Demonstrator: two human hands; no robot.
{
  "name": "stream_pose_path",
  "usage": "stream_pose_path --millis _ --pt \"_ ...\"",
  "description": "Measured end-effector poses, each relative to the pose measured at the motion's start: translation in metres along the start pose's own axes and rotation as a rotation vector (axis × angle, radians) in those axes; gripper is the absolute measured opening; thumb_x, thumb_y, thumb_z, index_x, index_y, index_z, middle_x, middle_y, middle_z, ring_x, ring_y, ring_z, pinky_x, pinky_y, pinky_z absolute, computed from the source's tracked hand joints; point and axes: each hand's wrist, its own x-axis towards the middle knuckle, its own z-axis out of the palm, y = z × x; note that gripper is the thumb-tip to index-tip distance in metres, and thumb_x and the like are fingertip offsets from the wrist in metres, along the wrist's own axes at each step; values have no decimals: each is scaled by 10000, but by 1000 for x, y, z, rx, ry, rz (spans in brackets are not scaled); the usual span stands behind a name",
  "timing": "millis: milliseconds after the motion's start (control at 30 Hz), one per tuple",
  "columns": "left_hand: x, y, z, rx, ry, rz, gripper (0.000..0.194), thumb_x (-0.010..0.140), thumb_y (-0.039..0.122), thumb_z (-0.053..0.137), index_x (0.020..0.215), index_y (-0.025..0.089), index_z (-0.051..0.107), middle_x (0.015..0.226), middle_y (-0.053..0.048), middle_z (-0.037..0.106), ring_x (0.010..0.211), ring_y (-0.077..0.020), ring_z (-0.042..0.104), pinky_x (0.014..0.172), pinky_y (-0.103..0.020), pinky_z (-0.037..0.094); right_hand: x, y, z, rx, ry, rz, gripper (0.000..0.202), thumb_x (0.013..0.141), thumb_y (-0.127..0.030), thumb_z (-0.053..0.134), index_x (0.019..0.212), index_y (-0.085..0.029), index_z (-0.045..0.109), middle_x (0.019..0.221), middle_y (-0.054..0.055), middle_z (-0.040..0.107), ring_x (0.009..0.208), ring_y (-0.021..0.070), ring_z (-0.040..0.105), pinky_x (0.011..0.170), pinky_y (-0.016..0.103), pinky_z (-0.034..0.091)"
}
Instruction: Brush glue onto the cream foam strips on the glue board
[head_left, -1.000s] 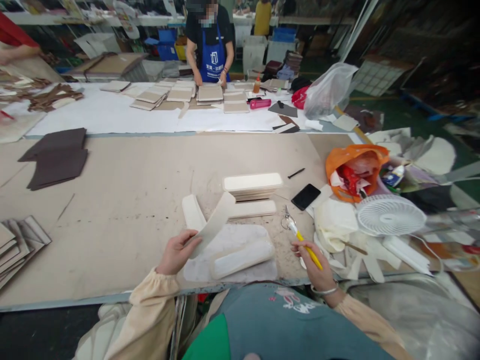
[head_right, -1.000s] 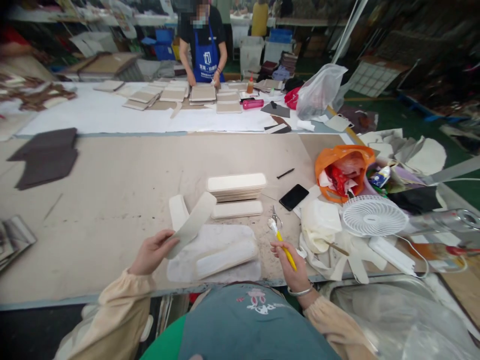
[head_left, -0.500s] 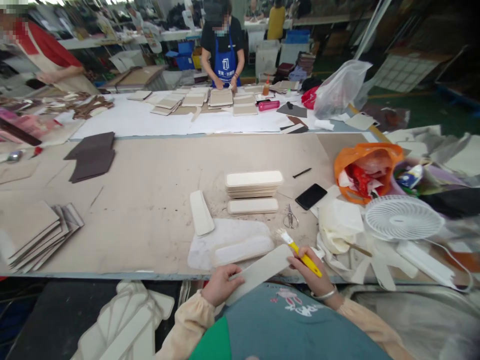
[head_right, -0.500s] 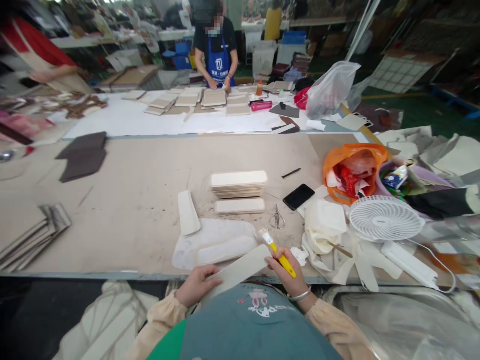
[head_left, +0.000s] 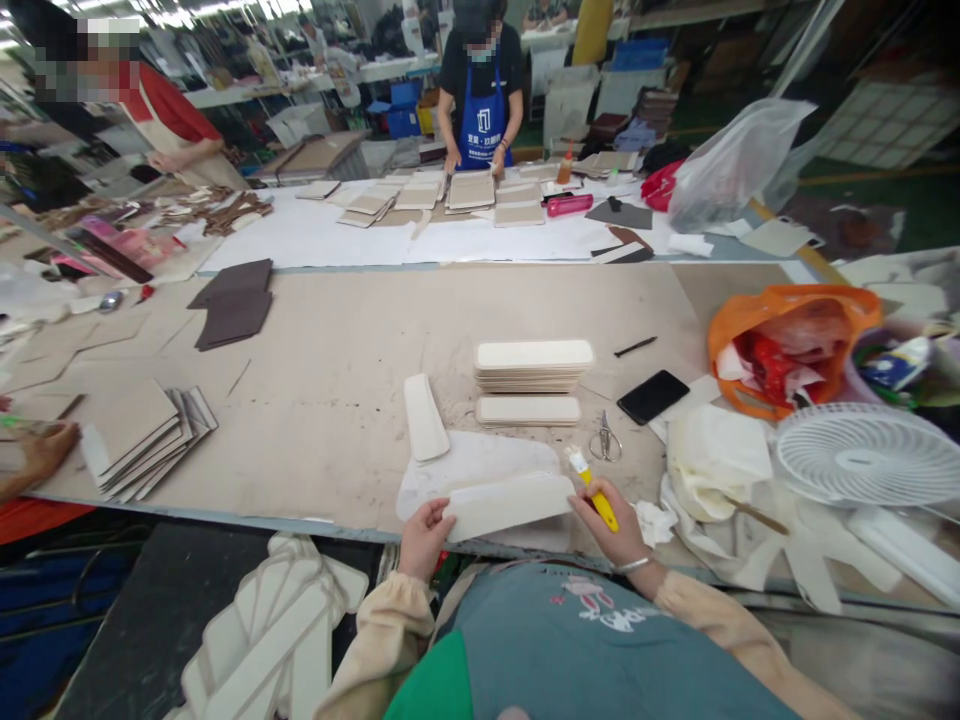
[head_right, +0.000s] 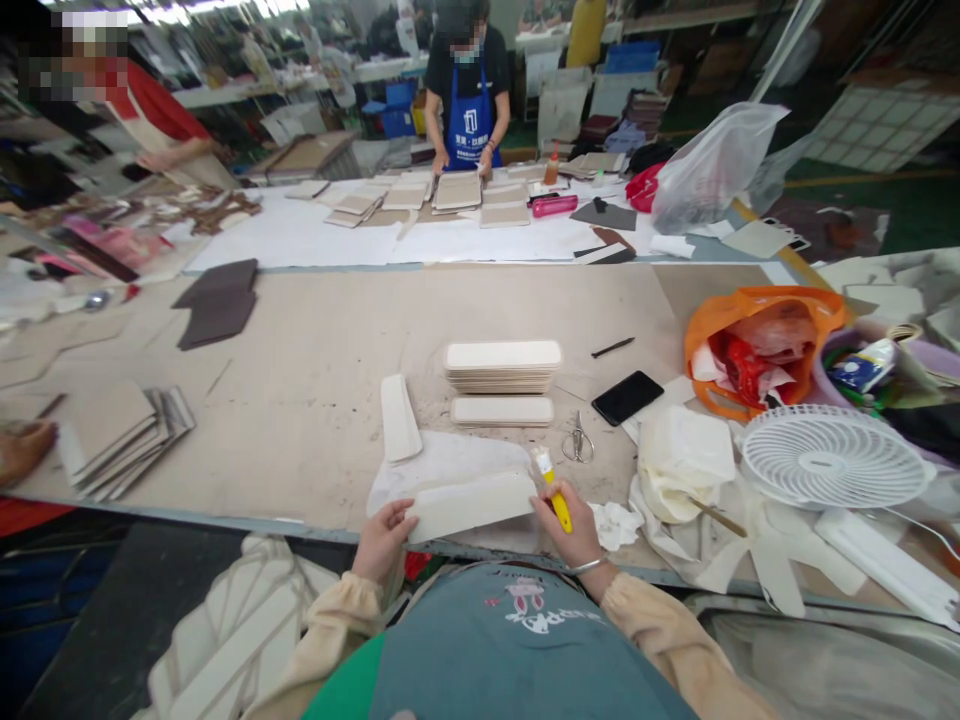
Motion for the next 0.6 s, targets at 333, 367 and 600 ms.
stream_pose_path --millis 333,367,600 --pt "32 10 -2 704 186 65 406 684 385 586 1024 182 497 647 24 607 653 -173 597 646 -289 419 18 15 18 -247 -4 -60 200 777 -404 543 776 -228 449 693 -3 587 599 160 561 596 274 433" --pt "33 10 -2 717 178 63 409 689 386 580 1031 180 494 645 23 608 652 -174 597 642 -287 415 18 15 19 -256 -4 -62 190 779 -394 540 772 -227 449 687 -6 583 593 157 558 594 270 429" --pt "40 7 -3 761 144 70 420 710 382 566 1066 174 487 651 21 609 659 -175 590 631 -280 401 21 19 23 -300 -18 -68 139 781 -342 522 763 -225 450 658 -23 549 573 145 535 573 252 405"
